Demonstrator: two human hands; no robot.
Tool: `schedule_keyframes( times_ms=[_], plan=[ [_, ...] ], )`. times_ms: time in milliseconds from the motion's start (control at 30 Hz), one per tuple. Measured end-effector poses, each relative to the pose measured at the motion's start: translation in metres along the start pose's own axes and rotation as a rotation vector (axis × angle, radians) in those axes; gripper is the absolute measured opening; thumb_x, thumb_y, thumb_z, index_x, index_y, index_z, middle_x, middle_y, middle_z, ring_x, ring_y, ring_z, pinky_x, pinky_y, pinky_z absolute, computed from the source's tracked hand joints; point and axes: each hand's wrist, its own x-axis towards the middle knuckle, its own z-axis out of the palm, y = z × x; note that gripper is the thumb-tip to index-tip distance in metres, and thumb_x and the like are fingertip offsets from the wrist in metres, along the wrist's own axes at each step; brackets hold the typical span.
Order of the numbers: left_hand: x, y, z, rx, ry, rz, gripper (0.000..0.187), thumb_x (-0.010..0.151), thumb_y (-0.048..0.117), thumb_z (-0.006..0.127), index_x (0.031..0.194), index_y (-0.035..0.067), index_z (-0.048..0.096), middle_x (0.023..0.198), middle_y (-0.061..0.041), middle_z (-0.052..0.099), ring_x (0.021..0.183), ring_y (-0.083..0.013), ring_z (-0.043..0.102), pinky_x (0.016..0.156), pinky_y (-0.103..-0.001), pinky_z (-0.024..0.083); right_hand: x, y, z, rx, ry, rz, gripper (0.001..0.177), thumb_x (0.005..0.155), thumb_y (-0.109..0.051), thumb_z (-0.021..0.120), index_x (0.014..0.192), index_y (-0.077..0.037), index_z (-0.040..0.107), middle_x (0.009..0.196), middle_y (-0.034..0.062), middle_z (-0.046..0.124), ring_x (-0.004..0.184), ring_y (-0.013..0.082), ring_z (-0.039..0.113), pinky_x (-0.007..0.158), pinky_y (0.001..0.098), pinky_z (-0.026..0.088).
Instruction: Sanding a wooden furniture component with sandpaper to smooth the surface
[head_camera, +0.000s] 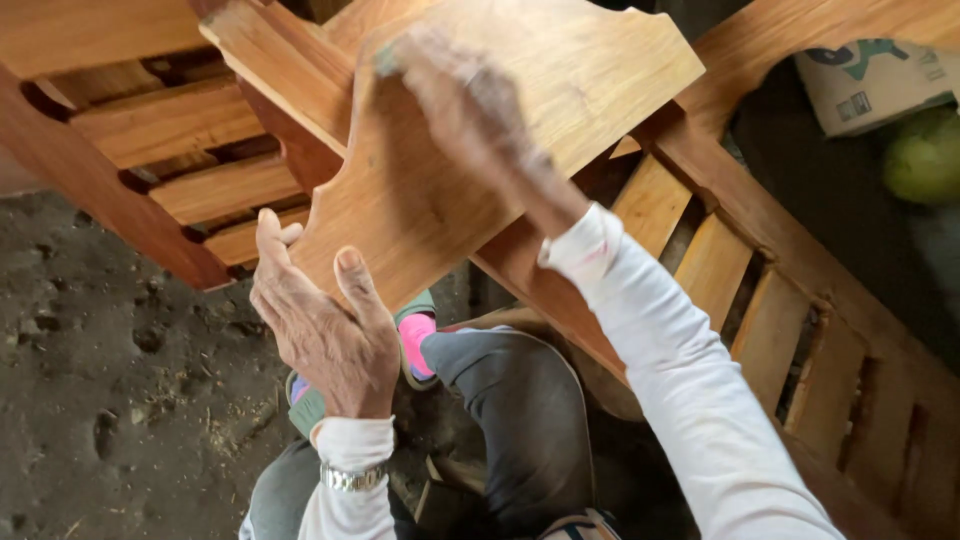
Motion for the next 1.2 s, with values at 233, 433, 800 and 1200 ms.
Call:
schedule_keyframes(
  times_ms=[233,433,800,1200],
  plan=[
    [0.0,-0.002,-0.003,-0.05,-0.022,-0.025,0.055,0.112,0.022,0.046,0.153,-0.009,0.026,0.144,-0.024,0.05,0.128,-0.0415,0.05,0.114,-0.048,0.04,-0.019,0.172,0.105,0.563,0.139,0.255,0.037,0.106,-0.022,0.037,0.093,-0.001,0.066,0.084,0.0066,0.065,0.072,0.0164,0.052,0.068,0.0343,0.049],
    [0.002,-0.001,0.002,0.011,0.009,-0.042,0.053,0.112,0.03,0.043,0.151,-0.006,0.032,0.138,-0.022,0.055,0.119,-0.0398,0.053,0.106,-0.048,0.042,0.001,0.116,0.059,-0.16,-0.274,0.709,0.044,0.108,-0.041,0.04,0.097,-0.011,0.071,0.066,0.0012,0.065,0.044,0.0125,0.056,0.038,0.03,0.048],
    [-0.003,-0.004,-0.003,-0.053,-0.007,-0.023,0.055,0.112,0.023,0.048,0.152,-0.008,0.028,0.143,-0.025,0.051,0.125,-0.0417,0.052,0.112,-0.048,0.042,-0.009,0.135,0.111,0.767,0.07,0.526,0.04,0.097,-0.037,0.045,0.09,-0.006,0.068,0.085,0.0039,0.068,0.075,0.0143,0.057,0.071,0.0308,0.051],
    [-0.003,-0.01,0.005,-0.014,0.009,-0.071,0.06,0.112,0.035,0.046,0.155,-0.003,0.028,0.144,-0.021,0.055,0.127,-0.0371,0.056,0.112,-0.047,0.044,-0.023,-0.058,-0.027,0.232,-0.306,-0.132,0.028,0.101,-0.012,0.071,0.129,-0.01,0.07,0.142,0.0074,0.065,0.136,0.0268,0.058,0.122,0.0477,0.04]
  ],
)
